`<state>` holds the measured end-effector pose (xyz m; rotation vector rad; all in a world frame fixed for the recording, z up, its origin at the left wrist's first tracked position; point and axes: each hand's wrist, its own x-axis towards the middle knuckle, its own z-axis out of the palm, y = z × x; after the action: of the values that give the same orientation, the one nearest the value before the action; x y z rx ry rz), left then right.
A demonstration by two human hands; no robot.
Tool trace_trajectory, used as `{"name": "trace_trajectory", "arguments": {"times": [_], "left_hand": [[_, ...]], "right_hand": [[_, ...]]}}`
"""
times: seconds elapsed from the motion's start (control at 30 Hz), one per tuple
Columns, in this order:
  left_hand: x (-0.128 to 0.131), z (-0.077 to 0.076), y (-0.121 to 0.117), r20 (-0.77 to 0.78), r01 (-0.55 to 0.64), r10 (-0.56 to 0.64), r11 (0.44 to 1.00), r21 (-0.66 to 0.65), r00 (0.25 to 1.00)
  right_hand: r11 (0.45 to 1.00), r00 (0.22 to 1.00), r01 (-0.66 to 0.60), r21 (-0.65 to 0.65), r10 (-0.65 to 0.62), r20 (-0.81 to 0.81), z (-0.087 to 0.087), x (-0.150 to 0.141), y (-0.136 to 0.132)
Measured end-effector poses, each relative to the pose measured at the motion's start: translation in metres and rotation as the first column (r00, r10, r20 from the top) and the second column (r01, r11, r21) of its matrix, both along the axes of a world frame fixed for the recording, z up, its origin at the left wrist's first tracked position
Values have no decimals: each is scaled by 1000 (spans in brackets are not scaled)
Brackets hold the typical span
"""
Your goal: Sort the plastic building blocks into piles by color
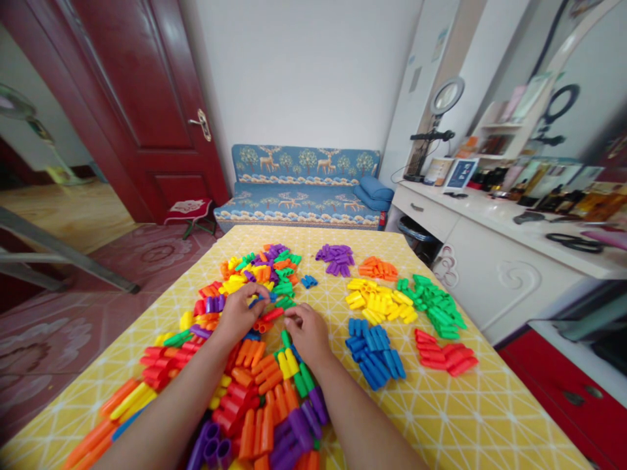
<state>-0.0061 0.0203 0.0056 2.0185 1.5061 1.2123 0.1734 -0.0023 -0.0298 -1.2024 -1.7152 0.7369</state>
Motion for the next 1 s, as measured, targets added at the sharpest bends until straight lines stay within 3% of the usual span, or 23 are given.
{"name": "trace_trajectory", "arguments": {"times": [0.1, 0.2, 0.33, 0.57, 0.8, 1.0], "left_hand": [[8, 3, -5, 190, 189, -180, 981, -31, 965], [13, 4, -10, 289, 310, -275, 947, -81, 917], [12, 3, -11, 286, 358, -335, 933, -31, 898], [13, 7, -12, 225, 375, -362, 927, -16, 905], [11, 7, -12, 194, 347, -344, 938, 22, 919], [10, 1, -8, 137, 342, -337, 939, -18, 932]], "right_hand": [[999, 990, -14, -32, 10, -138, 4, 0, -1], [992, 962, -98, -79, 74, -262, 12, 1, -4], [983, 938, -161, -92, 124, -323, 16, 1, -5], [995, 949, -104, -11, 96, -299, 9, 3, -2], [995, 985, 81, -61, -89, -151, 30, 14, -9], [986, 965, 136, 96, -153, 212, 51, 88, -10]]}}
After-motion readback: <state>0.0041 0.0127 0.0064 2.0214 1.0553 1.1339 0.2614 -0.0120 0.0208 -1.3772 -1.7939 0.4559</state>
